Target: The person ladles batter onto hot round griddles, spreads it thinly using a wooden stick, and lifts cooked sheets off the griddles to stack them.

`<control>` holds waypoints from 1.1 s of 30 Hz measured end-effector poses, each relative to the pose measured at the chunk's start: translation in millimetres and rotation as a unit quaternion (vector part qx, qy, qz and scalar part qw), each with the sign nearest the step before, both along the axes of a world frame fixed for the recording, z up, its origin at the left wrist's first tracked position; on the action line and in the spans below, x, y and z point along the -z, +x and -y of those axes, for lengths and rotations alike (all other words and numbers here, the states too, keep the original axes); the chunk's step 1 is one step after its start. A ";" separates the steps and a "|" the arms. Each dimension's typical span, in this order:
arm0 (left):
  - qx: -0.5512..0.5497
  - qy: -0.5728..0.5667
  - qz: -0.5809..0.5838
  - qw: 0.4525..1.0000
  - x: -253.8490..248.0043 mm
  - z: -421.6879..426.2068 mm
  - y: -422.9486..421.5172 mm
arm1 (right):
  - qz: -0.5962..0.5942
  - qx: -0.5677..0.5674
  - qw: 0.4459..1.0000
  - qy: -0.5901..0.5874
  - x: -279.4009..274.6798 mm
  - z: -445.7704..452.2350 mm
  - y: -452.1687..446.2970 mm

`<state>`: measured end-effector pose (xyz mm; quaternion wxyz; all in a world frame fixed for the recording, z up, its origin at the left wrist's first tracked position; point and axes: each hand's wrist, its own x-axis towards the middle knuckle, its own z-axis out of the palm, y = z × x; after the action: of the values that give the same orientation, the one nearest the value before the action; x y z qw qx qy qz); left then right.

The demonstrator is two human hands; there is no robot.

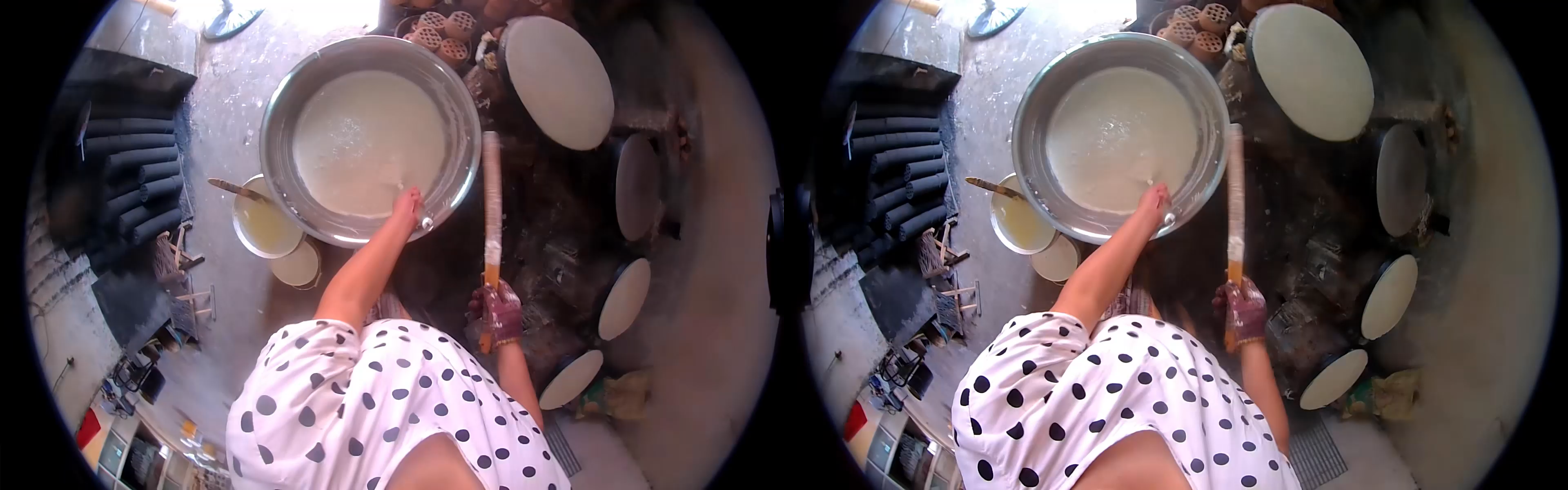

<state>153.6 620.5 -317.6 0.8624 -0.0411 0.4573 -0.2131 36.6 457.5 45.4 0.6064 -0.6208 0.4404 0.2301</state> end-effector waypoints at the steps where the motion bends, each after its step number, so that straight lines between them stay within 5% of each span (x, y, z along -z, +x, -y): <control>1: 0.111 0.114 0.034 0.987 -32.8 -21.4 -6.5 | -0.002 -0.007 1.000 -0.003 7.3 -5.4 24.2; 2: 0.221 0.228 0.072 0.946 -57.1 -36.9 -13.2 | 0.005 -0.162 0.985 -0.066 18.1 -0.8 36.0; 3: 0.217 0.228 0.073 0.946 -58.0 -50.4 -16.2 | 0.010 -0.311 0.942 -0.129 30.6 4.1 46.3; 5: 0.451 0.489 0.229 0.711 -58.0 -80.9 -31.6 | 0.131 -0.449 0.833 -0.294 58.6 4.3 67.1; 7: 0.465 0.514 0.207 0.691 -78.0 -100.0 -16.4 | 0.174 -0.505 0.734 -0.419 92.1 -0.2 88.6; 8: 0.476 0.540 0.188 0.668 -85.5 -108.1 -2.8 | 0.015 -0.540 0.733 -0.414 103.0 -5.6 102.2; 12: 0.495 0.541 0.219 0.644 -81.0 -128.6 23.7 | 0.108 -0.561 0.769 -0.286 98.1 -27.3 94.8; 14: 0.536 0.540 0.254 0.597 -73.4 -126.3 26.2 | 0.062 -0.544 0.773 -0.321 108.3 -23.9 86.4; 16: 0.522 0.529 0.245 0.623 -68.7 -119.0 29.4 | 0.026 -0.518 0.776 -0.359 118.6 -19.7 84.4; 18: 0.514 0.516 0.230 0.645 -56.2 -111.4 24.7 | 0.132 -0.455 0.850 -0.228 125.0 -15.3 72.7; 20: 0.456 0.468 0.203 0.729 -45.0 -95.6 18.0 | 0.077 -0.426 0.867 -0.247 133.3 -17.7 56.6; 21: 0.455 0.469 0.203 0.729 -46.5 -85.9 14.3 | 0.032 -0.397 0.878 -0.265 138.5 -19.3 49.5; 23: 0.367 0.300 0.152 0.867 -58.0 -71.2 11.2 | 0.027 -0.337 0.927 -0.164 144.5 -23.5 25.2; 28: 0.282 0.314 0.184 0.888 -196.6 -94.3 16.7 | 0.127 -0.331 0.926 -0.131 93.9 -40.1 11.5; 31: 0.241 0.355 0.264 0.864 -295.1 -116.4 22.1 | 0.264 -0.347 0.888 -0.145 67.3 -38.1 22.2; 33: 0.242 0.388 0.300 0.837 -360.7 -126.5 19.8 | 0.241 -0.328 0.906 -0.116 9.9 -41.2 38.6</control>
<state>173.4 747.0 43.1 0.8237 0.4745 0.2172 -0.2219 75.3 498.6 35.5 0.5081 -0.8328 0.0760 0.2060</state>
